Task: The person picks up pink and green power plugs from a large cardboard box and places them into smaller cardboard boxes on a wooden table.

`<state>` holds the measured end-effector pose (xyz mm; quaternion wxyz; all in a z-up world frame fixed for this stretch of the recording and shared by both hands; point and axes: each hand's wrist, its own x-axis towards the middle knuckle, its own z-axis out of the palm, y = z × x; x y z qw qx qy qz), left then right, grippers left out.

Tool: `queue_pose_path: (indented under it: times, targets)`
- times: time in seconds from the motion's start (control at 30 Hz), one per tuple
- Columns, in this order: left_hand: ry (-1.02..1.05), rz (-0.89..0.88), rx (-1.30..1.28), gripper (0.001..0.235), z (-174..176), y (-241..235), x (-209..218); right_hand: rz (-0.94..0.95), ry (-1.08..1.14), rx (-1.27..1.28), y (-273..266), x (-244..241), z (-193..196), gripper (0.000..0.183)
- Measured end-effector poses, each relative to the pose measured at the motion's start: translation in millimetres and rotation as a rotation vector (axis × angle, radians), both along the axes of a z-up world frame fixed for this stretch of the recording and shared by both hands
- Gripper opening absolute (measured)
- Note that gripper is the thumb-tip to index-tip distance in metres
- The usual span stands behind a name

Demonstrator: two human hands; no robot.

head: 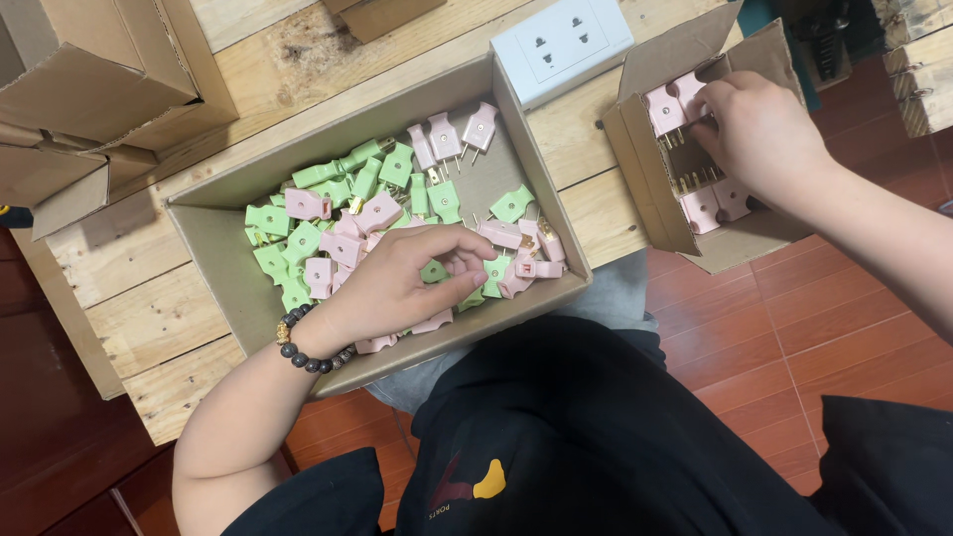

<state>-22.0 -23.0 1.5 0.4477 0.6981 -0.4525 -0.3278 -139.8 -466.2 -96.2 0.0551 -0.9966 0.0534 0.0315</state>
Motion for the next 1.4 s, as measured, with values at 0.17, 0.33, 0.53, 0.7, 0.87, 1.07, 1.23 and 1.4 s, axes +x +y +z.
queue_pose_path:
  times: [0.17,0.33,0.53,0.7,0.87,1.07,1.23,1.4]
  targets:
    - [-0.024,-0.012,-0.031,0.017,-2,0,4,0.016,-0.065,-0.069,2,3,-4,0.021]
    - [-0.151,-0.050,0.024,0.023,-23,5,15,0.117,-0.170,-0.127,7,0,7,0.026]
    - [-0.511,0.213,0.084,0.027,-35,8,48,0.139,-0.213,-0.204,78,-33,80,0.034]
    - [-0.508,0.175,0.195,0.023,-48,7,62,0.159,-0.295,0.547,178,-51,126,0.030]
    - [-0.632,-0.058,0.283,0.036,-52,-3,42,0.249,-0.242,0.851,236,-30,107,0.019]
    - [-0.869,-0.062,0.355,0.026,-95,-11,28,0.277,-0.268,0.864,242,-24,71,0.013]
    - [-0.868,0.005,0.440,0.019,-89,-23,42,0.336,-0.357,0.856,245,-12,72,0.005]
    - [-1.256,0.224,0.458,0.045,-126,-13,58,0.274,-0.379,0.855,247,-10,62,0.004]
